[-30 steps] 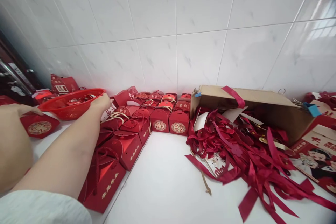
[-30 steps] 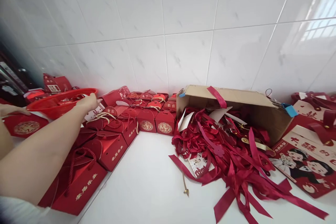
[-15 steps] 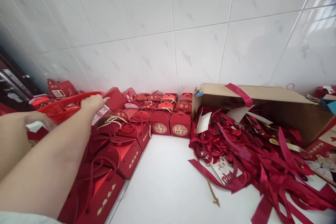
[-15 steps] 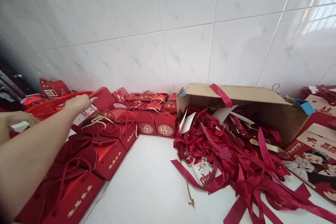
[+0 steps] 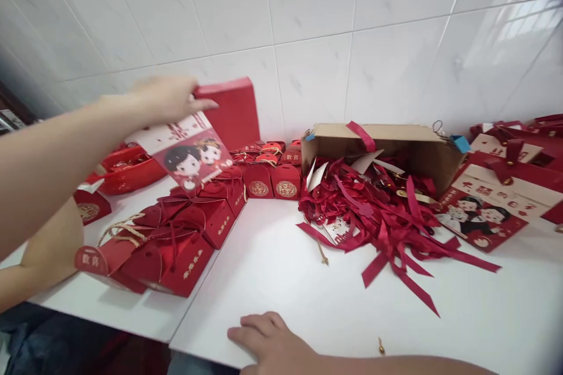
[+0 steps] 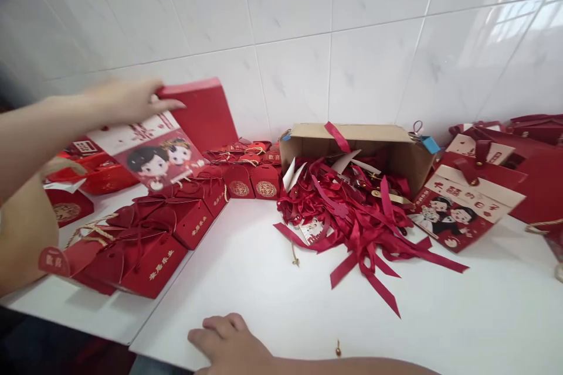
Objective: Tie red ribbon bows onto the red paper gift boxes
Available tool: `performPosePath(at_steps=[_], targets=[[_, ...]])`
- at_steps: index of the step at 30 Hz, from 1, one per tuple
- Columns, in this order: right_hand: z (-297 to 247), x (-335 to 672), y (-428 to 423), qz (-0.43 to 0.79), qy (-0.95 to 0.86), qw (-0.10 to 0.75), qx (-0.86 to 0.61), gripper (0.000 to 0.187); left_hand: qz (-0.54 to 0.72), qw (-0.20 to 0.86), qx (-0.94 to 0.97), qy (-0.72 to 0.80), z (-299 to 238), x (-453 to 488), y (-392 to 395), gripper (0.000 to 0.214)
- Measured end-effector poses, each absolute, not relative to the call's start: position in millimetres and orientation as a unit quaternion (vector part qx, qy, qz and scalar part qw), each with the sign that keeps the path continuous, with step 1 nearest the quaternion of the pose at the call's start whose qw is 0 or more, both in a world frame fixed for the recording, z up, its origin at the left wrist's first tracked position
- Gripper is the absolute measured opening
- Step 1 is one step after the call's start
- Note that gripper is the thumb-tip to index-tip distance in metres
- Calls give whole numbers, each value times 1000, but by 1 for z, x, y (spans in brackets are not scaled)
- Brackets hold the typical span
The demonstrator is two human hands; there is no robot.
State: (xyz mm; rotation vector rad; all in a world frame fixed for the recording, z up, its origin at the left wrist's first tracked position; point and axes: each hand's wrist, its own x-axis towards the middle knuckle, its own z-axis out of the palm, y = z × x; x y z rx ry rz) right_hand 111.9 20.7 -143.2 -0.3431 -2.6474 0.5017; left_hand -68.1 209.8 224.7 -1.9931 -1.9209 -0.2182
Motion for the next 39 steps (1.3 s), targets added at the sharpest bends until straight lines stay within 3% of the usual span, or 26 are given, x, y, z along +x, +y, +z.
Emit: performPosePath(at_steps=[6, 16, 20, 24, 27, 30, 33, 36, 39], targets=[[-120, 128, 13, 143, -949, 246, -135, 25, 12, 117, -775, -621, 151, -6, 191, 57], [-106, 137, 6, 96, -958, 234, -133, 32, -113, -27, -844, -523, 74, 7, 189, 40], [-89, 140, 6, 118, -912, 364, -147, 32, -217, -45, -822, -524, 65, 25, 165, 33], [-33, 169, 27, 23, -791, 557, -252, 55, -310, -70, -803, -504, 64, 30, 121, 36], [-1, 202, 49, 21, -703, 623, -344, 67, -409, -176, -762, -471, 57, 23, 82, 42], [3, 227, 62, 228, -723, 563, -330, 91, -450, -222, -715, -487, 46, 16, 51, 46], [-6, 234, 65, 413, -725, 464, -297, 87, -398, -272, -726, -491, 37, 11, 39, 48], [-4, 235, 66, 443, -728, 405, -331, 71, -331, -269, -758, -493, 35, 8, 43, 33], [21, 243, 73, 399, -785, 320, -349, 68, -293, -249, -776, -500, 34, 4, 47, 22]])
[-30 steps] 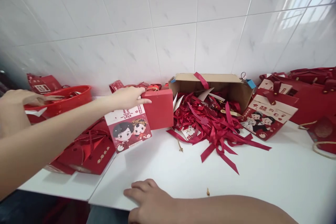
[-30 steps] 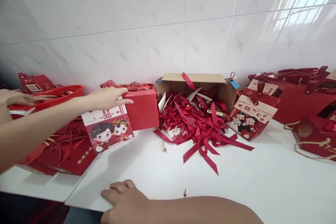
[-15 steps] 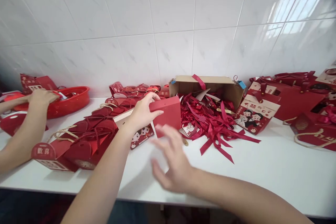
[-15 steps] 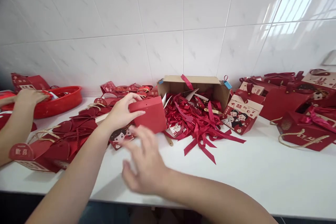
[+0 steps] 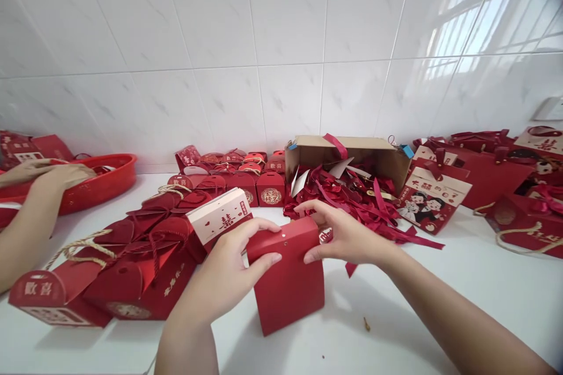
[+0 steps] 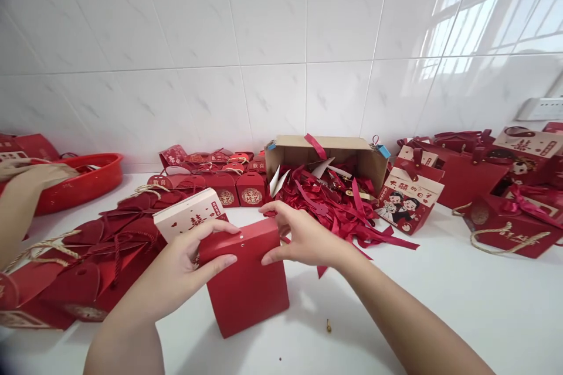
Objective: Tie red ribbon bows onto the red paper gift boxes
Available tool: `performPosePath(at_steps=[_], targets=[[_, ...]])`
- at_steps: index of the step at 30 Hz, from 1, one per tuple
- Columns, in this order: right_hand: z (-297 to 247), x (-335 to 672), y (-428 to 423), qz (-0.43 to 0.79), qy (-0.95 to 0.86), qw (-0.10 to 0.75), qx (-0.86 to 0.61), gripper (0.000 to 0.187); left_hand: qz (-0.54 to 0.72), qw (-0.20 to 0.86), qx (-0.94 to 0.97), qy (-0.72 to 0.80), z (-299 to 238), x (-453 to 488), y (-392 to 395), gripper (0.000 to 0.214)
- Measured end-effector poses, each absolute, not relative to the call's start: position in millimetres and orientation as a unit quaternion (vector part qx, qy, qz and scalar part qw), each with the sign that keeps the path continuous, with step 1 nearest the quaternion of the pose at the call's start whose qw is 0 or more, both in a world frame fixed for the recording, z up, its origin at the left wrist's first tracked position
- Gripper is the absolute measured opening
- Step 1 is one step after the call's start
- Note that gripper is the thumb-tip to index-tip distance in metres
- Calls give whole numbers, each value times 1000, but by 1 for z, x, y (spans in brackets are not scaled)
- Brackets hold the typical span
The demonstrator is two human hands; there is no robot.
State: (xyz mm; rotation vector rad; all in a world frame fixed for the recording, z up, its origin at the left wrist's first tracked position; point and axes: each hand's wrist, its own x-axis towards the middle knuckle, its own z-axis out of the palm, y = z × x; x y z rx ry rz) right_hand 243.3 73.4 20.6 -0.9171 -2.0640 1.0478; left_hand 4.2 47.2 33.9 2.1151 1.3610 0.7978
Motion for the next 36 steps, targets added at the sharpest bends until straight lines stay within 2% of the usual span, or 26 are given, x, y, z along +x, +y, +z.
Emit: performPosePath(at_steps=[2, 3, 5, 8, 14, 18, 23, 28, 33, 36], targets=[[43, 256, 80, 351, -829, 244, -360, 62, 270, 232, 797, 488, 34, 0, 48, 20], [53, 263, 83, 321, -839, 225, -378, 53, 261, 222, 808, 480, 34, -2, 47, 19], [68, 274, 91, 232, -824, 253, -451, 35, 256, 204, 821, 467, 33, -8, 47, 16], [69, 276, 107, 106, -770, 300, -553, 30, 263, 205, 821, 463, 31, -13, 47, 14], [22, 244, 148, 191, -769, 46, -609, 20, 236, 233, 799, 502, 31, -7, 42, 20], [-1, 233, 160, 194, -732, -53, -651, 30, 225, 229, 780, 537, 30, -5, 38, 27], [-5, 239, 163, 214, -712, -116, -659, 28, 219, 217, 788, 532, 25, -8, 41, 29], [10, 256, 161, 194, -727, -68, -655, 27, 223, 223, 789, 527, 23, -8, 39, 29], [38, 281, 150, 126, -731, 73, -667, 4, 226, 240, 793, 513, 25, -4, 39, 25], [52, 288, 137, 120, -744, 135, -643, 11, 246, 237, 799, 495, 24, -1, 42, 22]])
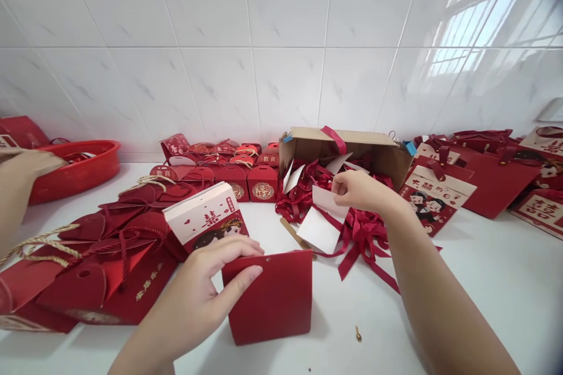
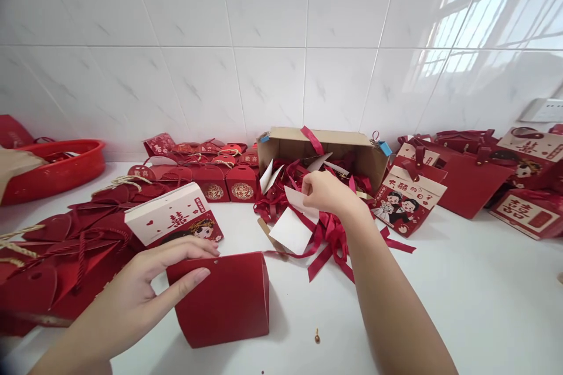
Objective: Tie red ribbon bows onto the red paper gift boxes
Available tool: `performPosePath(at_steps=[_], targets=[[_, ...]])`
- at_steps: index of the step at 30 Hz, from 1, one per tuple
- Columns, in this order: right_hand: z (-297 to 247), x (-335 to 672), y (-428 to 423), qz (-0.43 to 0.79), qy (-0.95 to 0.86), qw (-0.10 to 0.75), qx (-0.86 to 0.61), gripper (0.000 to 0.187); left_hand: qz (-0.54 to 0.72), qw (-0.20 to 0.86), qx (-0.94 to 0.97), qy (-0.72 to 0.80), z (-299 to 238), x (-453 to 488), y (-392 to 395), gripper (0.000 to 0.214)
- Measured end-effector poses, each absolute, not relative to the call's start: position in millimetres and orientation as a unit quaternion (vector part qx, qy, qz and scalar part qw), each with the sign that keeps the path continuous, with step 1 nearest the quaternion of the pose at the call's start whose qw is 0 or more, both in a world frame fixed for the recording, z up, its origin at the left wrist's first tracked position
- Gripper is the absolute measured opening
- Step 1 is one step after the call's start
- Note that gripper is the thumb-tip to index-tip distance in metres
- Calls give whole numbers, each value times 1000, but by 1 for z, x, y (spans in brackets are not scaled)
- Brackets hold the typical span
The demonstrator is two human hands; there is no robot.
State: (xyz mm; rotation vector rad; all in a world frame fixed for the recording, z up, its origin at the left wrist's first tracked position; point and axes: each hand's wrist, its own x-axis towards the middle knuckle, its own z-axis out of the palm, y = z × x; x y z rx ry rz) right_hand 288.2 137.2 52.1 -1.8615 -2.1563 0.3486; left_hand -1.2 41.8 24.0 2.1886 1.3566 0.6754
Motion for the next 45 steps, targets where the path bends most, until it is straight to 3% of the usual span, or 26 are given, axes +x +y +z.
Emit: performPosePath(at_steps=[4, 12, 17, 22, 25, 29, 34, 36, 39, 45], targets=[[63, 285, 119, 69, -742, 247, -620, 10, 262, 229, 799, 491, 23, 1, 44, 22], [67, 283, 105, -211, -648, 589, -434, 14, 253, 223, 798, 500, 28, 5, 41, 23], [65, 282, 109, -266, -591, 662, -375, 14, 264, 224, 798, 493, 23, 3, 43, 23], [66, 262, 95, -76, -751, 579, -308, 19, 335, 249, 725, 548, 20, 6, 44, 32], [70, 249, 75, 68, -859, 443, -246, 20, 376, 305, 693, 534, 20, 7, 45, 50], [75, 246, 53, 180, -924, 249, -227, 16, 381, 346, 690, 509, 18, 7, 45, 58], [76, 254, 50, 230, -937, 124, -232, 20, 294, 303, 754, 503, 21, 4, 40, 35], [76, 253, 52, 253, -936, 114, -216, 27, 276, 299, 767, 496, 24, 4, 36, 31], [73, 244, 56, 272, -931, 141, -196, 9, 278, 313, 763, 493, 27, 3, 34, 30], [62, 225, 59, 242, -909, 227, -253, 18, 395, 452, 654, 461, 20, 0, 40, 39]])
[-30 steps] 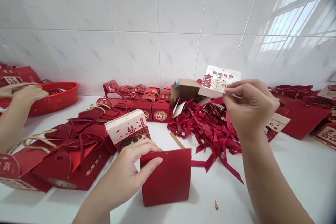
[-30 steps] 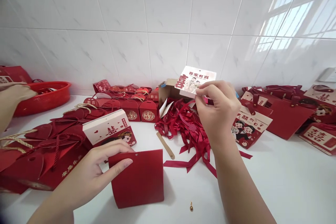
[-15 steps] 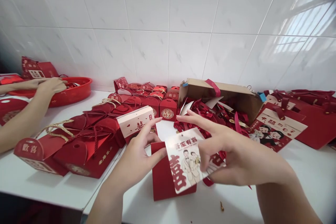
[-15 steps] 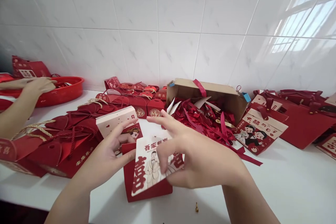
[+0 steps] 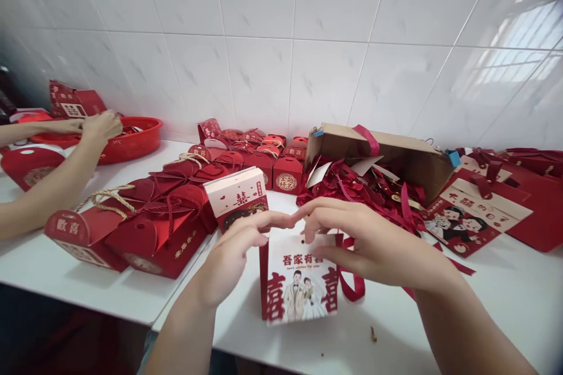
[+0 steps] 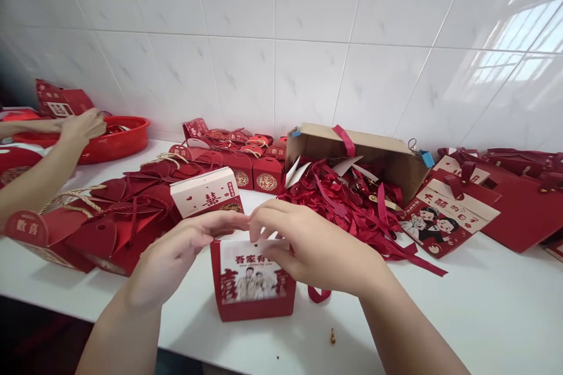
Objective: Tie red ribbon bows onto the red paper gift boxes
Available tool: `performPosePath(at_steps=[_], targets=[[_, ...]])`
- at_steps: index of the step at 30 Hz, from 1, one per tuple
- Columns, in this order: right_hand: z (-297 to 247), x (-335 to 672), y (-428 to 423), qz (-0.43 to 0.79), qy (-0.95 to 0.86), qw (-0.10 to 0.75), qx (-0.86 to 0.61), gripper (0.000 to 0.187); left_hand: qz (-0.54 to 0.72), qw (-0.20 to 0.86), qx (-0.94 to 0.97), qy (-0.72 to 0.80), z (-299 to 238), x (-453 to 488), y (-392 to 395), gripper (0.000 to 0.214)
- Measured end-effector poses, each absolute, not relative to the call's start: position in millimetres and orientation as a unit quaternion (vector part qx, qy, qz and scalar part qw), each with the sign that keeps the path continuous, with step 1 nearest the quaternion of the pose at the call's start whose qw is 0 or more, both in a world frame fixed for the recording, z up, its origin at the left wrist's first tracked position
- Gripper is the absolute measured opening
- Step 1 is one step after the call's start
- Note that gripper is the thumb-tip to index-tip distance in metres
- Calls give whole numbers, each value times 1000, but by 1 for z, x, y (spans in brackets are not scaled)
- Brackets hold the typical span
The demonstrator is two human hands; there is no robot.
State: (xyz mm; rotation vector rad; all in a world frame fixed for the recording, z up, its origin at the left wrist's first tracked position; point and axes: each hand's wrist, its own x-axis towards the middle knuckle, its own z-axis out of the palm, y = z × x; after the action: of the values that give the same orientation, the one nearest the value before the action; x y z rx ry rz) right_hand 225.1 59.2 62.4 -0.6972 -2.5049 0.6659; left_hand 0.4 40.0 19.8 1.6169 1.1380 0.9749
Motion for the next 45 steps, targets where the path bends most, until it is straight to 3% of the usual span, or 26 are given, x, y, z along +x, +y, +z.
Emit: performPosePath(at_steps=[3, 11, 21, 25, 28, 30, 32, 36, 42, 45], targets=[[59, 224, 60, 246, -894, 212, -308, 20, 430, 455, 645, 439, 21, 3, 40, 34], [58, 225, 61, 288, -869, 208, -344, 4, 373, 320, 735, 466, 25, 22, 32, 20], [57, 221, 62, 307, -866, 204, -337, 7, 330, 335, 751, 464, 24, 19, 33, 17], [63, 230, 71, 369, -860, 194, -295, 6, 313, 330, 754, 474, 23, 17, 33, 11], [60, 247, 95, 385, -800, 316, -335, 20, 309, 348, 738, 489, 24, 17, 35, 13], [50, 261, 119, 324, -723, 456, -406, 26, 305, 363, 728, 496, 23, 18, 37, 13], [35, 273, 145, 251, -655, 524, -484, 29, 300, 373, 722, 500, 22, 18, 39, 13], [5, 279, 186, 170, -649, 476, -569, 24, 297, 378, 725, 493, 21, 16, 43, 13], [-22, 242, 206, 120, -749, 344, -553, 12, 279, 400, 725, 487, 22, 15, 42, 20], [-33, 222, 201, 82, -760, 321, -559, 30, 274, 400, 726, 488, 21, 15, 41, 21]])
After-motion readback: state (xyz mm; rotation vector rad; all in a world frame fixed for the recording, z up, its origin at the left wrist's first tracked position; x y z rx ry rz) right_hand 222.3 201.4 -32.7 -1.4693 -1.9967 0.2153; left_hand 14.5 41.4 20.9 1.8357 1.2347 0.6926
